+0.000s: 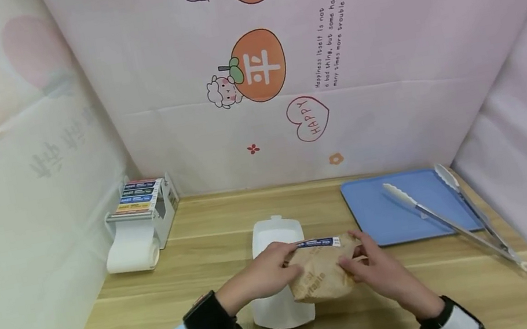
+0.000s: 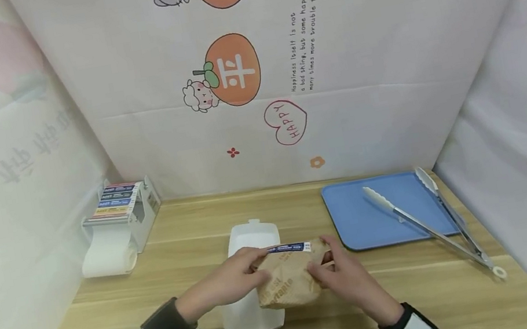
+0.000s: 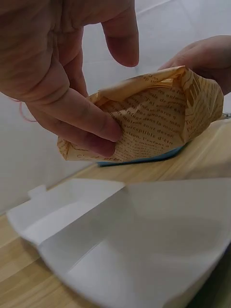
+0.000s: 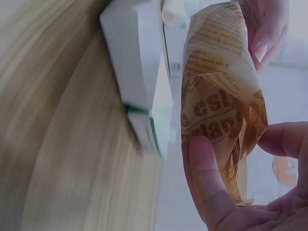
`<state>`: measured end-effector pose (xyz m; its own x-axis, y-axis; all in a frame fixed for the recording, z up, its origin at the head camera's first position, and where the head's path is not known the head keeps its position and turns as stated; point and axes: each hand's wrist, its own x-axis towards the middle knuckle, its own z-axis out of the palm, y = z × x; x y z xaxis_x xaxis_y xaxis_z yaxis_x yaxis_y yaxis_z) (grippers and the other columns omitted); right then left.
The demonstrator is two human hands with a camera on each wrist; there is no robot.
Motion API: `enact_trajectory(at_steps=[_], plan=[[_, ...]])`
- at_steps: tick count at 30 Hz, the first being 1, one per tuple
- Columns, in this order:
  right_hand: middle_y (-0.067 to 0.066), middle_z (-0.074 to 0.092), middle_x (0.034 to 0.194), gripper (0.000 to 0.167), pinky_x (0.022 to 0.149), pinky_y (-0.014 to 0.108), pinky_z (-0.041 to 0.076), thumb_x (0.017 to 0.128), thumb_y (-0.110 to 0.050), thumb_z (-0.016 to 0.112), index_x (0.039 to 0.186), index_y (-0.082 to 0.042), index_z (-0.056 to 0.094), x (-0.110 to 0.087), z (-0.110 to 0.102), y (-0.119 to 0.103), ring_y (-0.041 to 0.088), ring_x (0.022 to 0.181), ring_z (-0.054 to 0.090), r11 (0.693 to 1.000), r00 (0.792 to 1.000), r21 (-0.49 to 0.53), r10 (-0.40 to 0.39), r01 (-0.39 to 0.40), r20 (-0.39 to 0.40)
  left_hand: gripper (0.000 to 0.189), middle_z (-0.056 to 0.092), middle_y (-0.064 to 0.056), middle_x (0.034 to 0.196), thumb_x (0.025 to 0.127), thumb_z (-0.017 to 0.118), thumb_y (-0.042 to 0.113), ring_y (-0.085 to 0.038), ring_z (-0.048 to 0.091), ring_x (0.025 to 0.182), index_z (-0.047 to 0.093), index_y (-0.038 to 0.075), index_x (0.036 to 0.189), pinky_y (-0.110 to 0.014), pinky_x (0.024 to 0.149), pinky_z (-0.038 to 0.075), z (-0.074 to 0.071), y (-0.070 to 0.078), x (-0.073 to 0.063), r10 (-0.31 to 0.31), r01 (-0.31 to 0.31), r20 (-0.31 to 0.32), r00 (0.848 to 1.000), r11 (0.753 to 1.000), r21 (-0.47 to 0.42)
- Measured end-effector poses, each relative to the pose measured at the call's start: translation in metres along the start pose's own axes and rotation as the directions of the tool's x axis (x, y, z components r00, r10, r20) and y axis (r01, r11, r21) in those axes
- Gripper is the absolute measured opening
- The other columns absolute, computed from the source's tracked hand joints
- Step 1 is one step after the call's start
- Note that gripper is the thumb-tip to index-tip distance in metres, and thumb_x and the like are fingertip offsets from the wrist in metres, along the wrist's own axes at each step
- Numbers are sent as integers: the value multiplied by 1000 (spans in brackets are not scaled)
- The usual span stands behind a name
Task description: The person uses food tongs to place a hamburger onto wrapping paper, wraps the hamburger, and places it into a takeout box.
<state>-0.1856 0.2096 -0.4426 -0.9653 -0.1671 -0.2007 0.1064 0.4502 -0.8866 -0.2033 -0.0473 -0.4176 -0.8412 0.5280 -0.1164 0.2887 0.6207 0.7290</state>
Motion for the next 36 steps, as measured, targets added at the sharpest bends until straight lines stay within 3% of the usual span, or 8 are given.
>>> enact_trajectory(at_steps=[6,11,22,26,31,36], plan=[[14,62,106,77,75,38,61,99,-29,67,157,-4,23,7,26,-8,20,92,67,999,999,-2,-52,52,14,50,50,-22,143,102,57,24,-30,59,119,51,0,145,-44,95,55,-11,-20,-20,-2,1,-24,1000,998,-65],[13,63,105,78,75,39,61,98,-30,68,157,-4,25,11,40,-10,19,90,68,999,999,-4,-45,45,26,53,51,-24,140,101,60,24,-31,61,115,50,-3,145,-46,93,55,-15,-32,-31,-22,19,-35,999,996,-84],[17,63,107,82,73,38,62,98,-28,69,156,3,21,14,62,-6,23,89,69,999,996,35,-35,32,85,52,49,-29,142,101,61,22,-34,60,116,51,-7,142,-50,96,54,-12,-50,-44,-61,56,-37,997,991,-119],[15,65,106,83,72,35,61,97,-26,70,155,6,21,15,67,-4,23,89,70,999,995,14,-42,41,93,50,52,-24,138,100,62,22,-32,59,114,52,-5,142,-50,95,53,-10,-56,-47,-67,62,-35,997,990,-130],[9,67,98,80,69,33,58,95,-26,72,153,7,27,18,69,-5,18,83,69,993,994,-84,-82,89,77,51,53,-21,134,100,63,22,-26,59,109,51,-4,142,-43,87,55,-8,-62,-50,-56,51,-32,998,990,-130],[3,66,94,76,71,32,54,92,-30,76,148,4,36,20,70,-6,15,84,64,971,993,-209,-104,114,57,53,54,-20,134,97,66,23,-21,60,102,53,-4,141,-35,83,55,-10,-69,-52,-28,27,-22,999,997,-66]])
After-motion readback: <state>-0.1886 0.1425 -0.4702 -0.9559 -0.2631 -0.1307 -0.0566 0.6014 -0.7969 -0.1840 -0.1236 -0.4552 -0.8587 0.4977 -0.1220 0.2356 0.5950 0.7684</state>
